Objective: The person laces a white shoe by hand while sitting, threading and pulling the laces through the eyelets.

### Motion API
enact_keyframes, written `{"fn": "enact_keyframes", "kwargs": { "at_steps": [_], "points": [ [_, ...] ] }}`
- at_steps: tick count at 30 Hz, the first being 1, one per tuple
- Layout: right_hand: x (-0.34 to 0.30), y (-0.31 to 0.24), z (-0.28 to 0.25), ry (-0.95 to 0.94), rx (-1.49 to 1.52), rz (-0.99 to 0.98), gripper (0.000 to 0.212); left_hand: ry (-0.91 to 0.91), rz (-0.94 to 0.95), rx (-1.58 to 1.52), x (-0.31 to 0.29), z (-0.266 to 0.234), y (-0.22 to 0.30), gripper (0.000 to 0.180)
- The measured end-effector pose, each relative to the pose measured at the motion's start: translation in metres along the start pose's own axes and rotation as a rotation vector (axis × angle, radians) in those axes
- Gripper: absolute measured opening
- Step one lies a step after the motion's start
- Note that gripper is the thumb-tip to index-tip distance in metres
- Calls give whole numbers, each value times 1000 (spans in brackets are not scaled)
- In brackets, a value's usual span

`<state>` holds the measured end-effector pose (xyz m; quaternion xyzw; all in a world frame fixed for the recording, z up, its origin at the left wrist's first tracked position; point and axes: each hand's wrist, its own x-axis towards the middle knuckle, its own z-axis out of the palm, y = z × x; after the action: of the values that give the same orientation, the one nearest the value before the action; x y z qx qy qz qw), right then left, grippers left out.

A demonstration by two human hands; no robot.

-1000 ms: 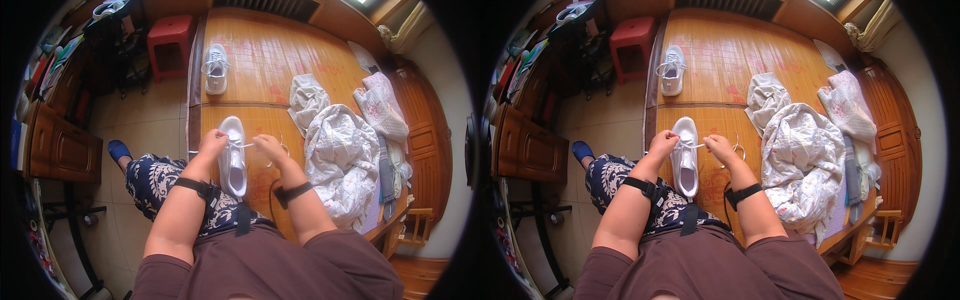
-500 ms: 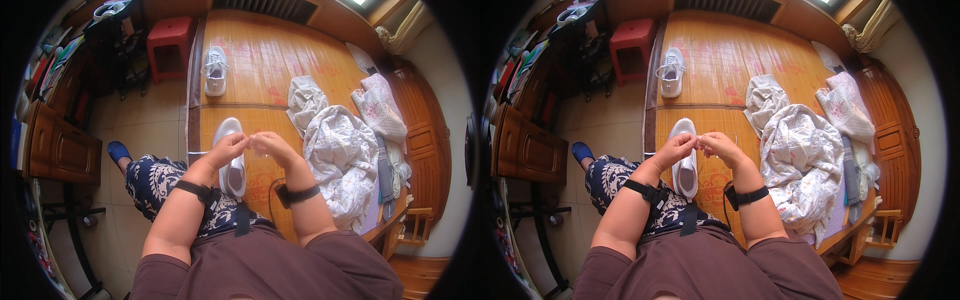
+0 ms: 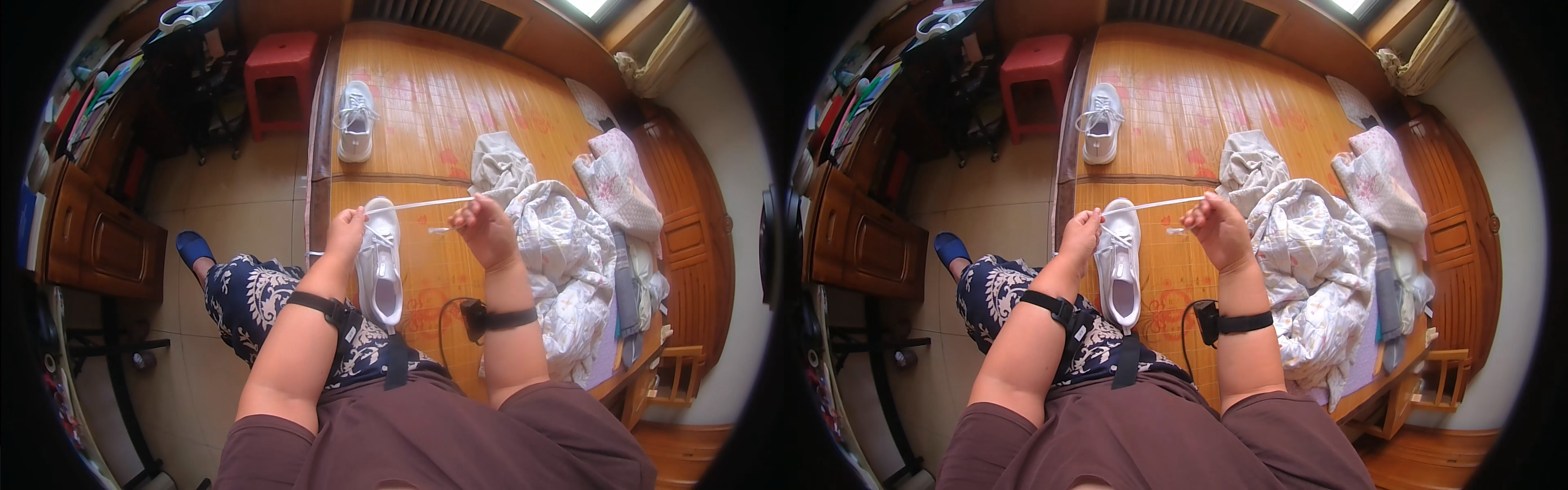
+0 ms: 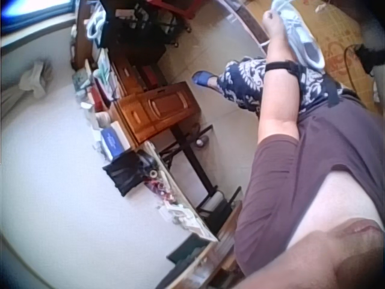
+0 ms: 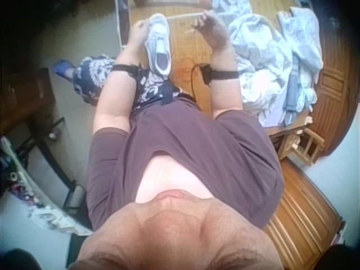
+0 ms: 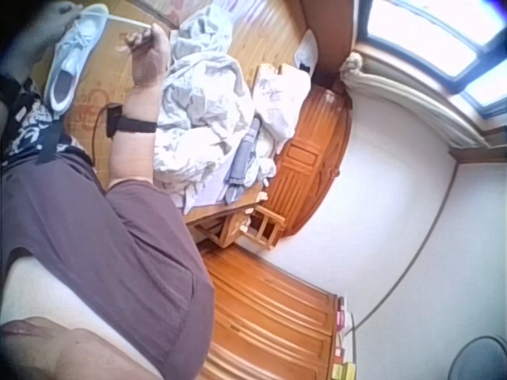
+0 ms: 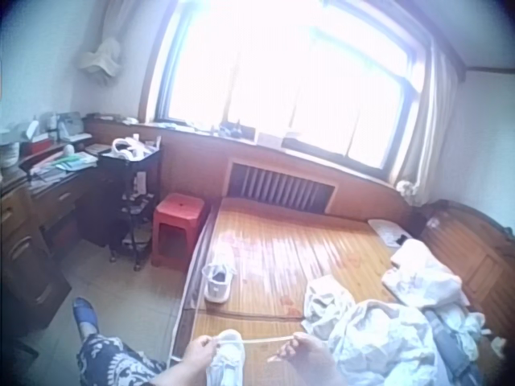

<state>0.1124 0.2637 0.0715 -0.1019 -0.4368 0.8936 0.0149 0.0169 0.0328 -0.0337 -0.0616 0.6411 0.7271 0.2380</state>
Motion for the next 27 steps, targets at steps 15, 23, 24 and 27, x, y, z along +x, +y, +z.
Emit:
{"fn": "enact_keyframes", "kwargs": {
  "at_steps": [15,23,24,27],
  "points": [
    [3,47,35,-66,-815,164,28,-544,193,-4,-35,20,25,24],
    [5,44,30,-16,-698,200,27,-517,224,37,-19,18,10,23],
    [1,37,34,-27,-650,144,26,-406,253,18,-16,16,7,23],
    [-2,17,27,-26,-497,68,26,-178,299,43,1,7,-4,24]
  ]
}}
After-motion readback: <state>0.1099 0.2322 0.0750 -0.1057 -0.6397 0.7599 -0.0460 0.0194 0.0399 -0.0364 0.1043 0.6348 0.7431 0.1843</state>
